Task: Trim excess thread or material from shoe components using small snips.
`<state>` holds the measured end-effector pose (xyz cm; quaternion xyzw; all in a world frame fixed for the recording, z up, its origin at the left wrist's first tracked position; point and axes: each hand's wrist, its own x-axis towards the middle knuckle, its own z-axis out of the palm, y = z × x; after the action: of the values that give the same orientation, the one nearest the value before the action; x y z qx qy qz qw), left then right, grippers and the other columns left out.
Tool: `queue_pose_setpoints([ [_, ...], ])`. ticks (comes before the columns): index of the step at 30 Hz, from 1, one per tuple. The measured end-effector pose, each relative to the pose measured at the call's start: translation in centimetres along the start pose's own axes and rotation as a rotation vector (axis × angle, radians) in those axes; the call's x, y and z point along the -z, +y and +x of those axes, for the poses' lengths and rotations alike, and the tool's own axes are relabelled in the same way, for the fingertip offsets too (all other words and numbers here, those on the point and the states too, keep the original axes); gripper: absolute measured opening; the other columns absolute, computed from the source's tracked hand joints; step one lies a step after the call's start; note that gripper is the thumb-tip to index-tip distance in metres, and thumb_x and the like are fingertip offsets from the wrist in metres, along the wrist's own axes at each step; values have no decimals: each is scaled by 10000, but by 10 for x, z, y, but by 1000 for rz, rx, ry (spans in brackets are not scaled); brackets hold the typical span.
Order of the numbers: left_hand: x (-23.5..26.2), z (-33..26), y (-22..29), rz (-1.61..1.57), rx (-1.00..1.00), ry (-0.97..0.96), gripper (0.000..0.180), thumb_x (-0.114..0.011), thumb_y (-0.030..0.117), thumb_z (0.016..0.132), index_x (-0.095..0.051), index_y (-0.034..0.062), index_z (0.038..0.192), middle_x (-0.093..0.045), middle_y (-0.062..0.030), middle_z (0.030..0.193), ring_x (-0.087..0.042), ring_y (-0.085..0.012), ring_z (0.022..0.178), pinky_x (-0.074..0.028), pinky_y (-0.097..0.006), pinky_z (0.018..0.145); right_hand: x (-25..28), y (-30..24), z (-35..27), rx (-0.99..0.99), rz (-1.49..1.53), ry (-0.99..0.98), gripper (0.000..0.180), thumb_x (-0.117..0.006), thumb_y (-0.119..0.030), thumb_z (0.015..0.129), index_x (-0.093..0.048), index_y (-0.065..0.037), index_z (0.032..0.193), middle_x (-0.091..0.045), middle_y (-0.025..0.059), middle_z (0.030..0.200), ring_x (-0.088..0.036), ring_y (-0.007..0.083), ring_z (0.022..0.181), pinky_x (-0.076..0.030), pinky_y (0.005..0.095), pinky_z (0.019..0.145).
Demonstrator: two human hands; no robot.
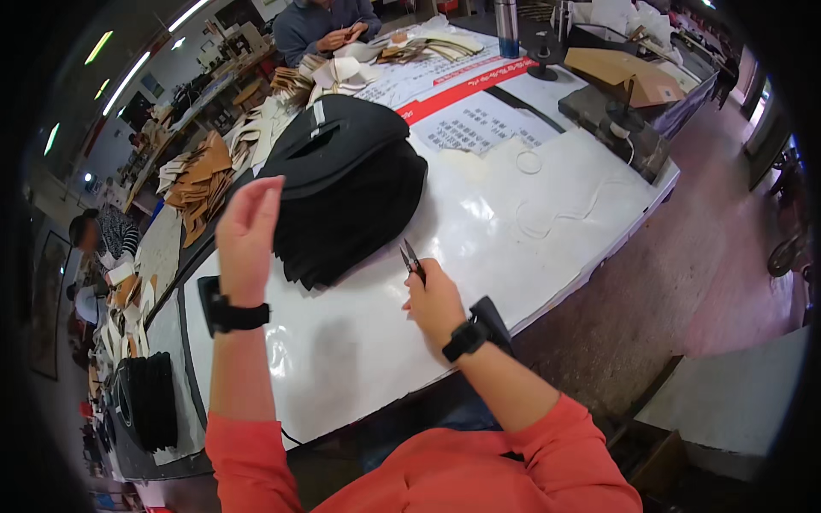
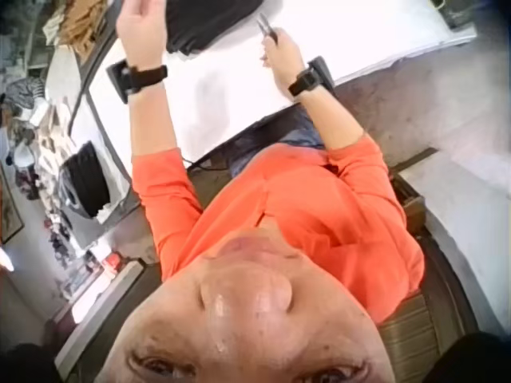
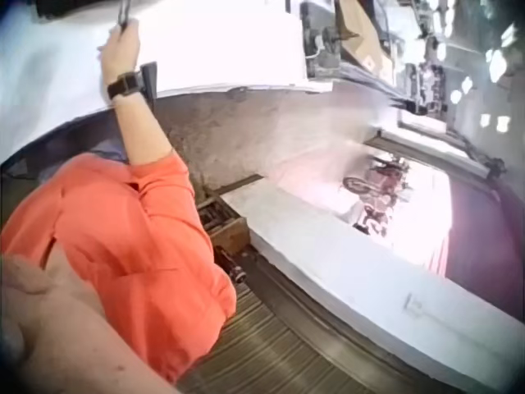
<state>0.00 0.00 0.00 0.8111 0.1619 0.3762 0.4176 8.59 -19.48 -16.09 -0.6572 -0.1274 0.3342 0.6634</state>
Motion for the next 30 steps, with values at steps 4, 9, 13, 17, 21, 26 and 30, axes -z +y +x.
queue_pose_setpoints([
  [4,-41,18,-6,278,-122,47,223,-633,180,982,-678,20,1131,-703,-137,1131,-667,-295,1061,-498,-359,945,-4,-7,-28,84,-101,39,206,-481,-116,1028,-518,-5,1198,-651,85,900,-611,128,624,-532,283,576],
  [9,-59,31,-22,620,-365,11,291,-679,198,950,-666,23,1182,-692,-154,1189,-649,-332,1103,-496,-390,971,1,2,-26,186,-224,-19,207,-493,-114,1024,-531,0,1192,-654,66,866,-604,129,636,-524,291,600],
  [13,-60,35,-23,613,-256,-21,310,-712,181,912,-673,35,1183,-689,-145,1177,-650,-331,1096,-501,-382,958,2,9,-22,228,-265,-20,219,-501,-113,1020,-538,1,1203,-655,57,853,-605,131,632,-521,295,601],
  [17,-50,51,-30,486,-126,-91,324,-711,175,914,-692,23,1199,-706,-121,1159,-672,-265,1078,-499,-333,949,2,11,-21,238,-271,-17,218,-501,-115,1019,-541,3,1198,-656,56,852,-606,133,628,-523,296,601],
  [21,-40,67,-43,314,122,-113,365,-700,251,945,-702,17,1225,-738,-137,1119,-688,-235,1072,-505,-332,938,2,10,-22,214,-278,-28,216,-499,-118,1019,-548,5,1189,-658,63,857,-612,136,631,-524,296,599],
  [26,10,93,-70,-199,145,372,324,-648,247,1009,-679,1,1217,-715,-27,1078,-629,-101,939,-484,-254,865,-2,10,-24,198,-284,-29,217,-493,-116,1019,-549,4,1190,-659,70,856,-614,138,629,-525,296,596],
  [30,92,95,-71,-360,-5,441,234,-601,160,1034,-662,45,1228,-712,-42,1098,-658,-113,955,-531,-273,825,-2,-3,-30,171,-234,-38,211,-498,-113,1017,-545,7,1184,-656,76,854,-609,136,624,-524,294,586],
])
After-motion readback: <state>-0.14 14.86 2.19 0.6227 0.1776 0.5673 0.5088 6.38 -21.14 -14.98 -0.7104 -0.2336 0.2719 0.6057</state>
